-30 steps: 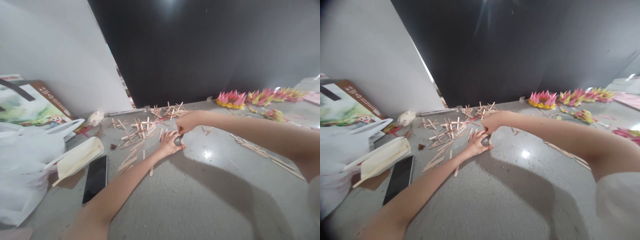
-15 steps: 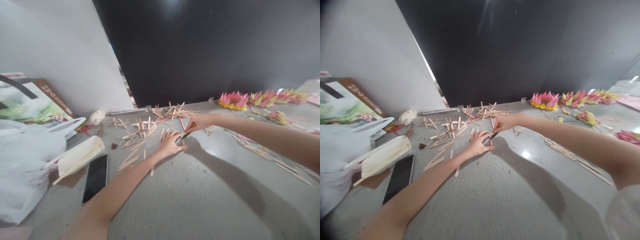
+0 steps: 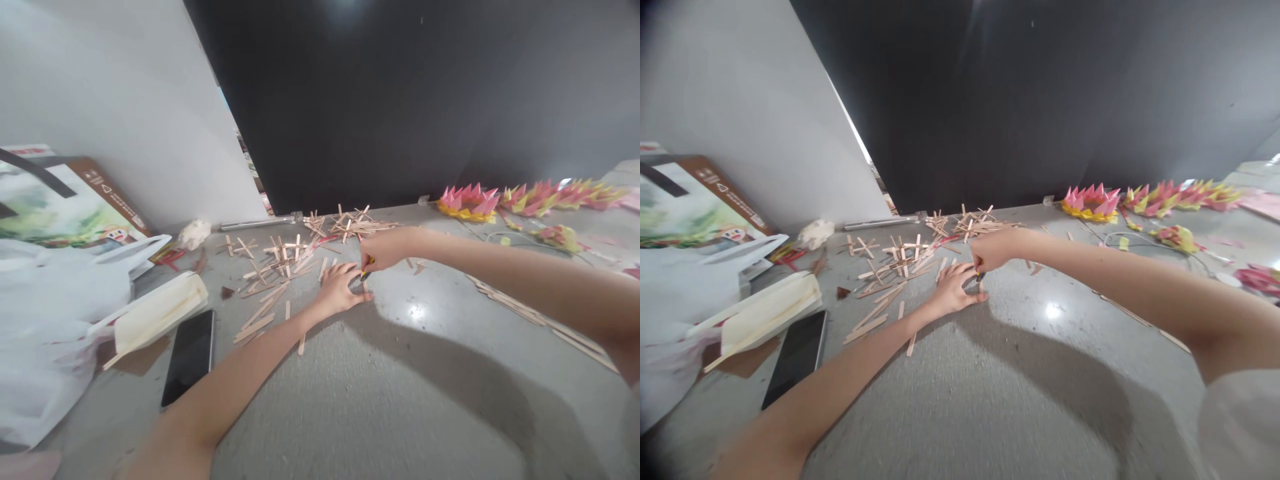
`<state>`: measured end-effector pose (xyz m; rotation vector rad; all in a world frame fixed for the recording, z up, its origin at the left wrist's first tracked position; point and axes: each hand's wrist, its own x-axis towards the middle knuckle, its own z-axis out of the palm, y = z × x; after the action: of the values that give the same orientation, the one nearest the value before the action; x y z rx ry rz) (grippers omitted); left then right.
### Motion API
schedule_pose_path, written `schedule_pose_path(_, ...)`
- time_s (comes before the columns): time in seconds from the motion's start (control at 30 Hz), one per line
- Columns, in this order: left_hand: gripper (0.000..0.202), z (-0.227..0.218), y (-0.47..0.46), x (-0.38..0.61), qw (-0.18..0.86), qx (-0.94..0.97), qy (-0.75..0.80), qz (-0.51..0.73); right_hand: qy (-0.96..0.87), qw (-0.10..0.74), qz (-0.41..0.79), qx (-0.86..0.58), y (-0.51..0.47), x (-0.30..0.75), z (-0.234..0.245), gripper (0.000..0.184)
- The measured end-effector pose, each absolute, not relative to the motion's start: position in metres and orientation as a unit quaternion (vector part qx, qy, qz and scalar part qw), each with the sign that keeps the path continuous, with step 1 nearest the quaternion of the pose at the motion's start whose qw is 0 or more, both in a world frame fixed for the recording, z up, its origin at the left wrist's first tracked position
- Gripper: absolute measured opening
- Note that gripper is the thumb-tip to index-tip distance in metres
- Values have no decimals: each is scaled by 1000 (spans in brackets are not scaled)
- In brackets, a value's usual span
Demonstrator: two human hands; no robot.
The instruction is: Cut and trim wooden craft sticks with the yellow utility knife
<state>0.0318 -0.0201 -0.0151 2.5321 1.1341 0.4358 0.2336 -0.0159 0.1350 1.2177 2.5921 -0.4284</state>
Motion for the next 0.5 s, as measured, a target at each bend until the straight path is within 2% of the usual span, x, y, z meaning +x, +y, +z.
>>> schedule_pose_path(0.27, 76, -15, -21, 33, 155, 892, 402, 140, 892, 142, -115, 413, -9, 227, 140, 22)
schedule_pose_path(0.5, 80, -13, -22, 32, 179, 883, 402, 162, 891, 85, -221, 387, 3, 266, 118, 33)
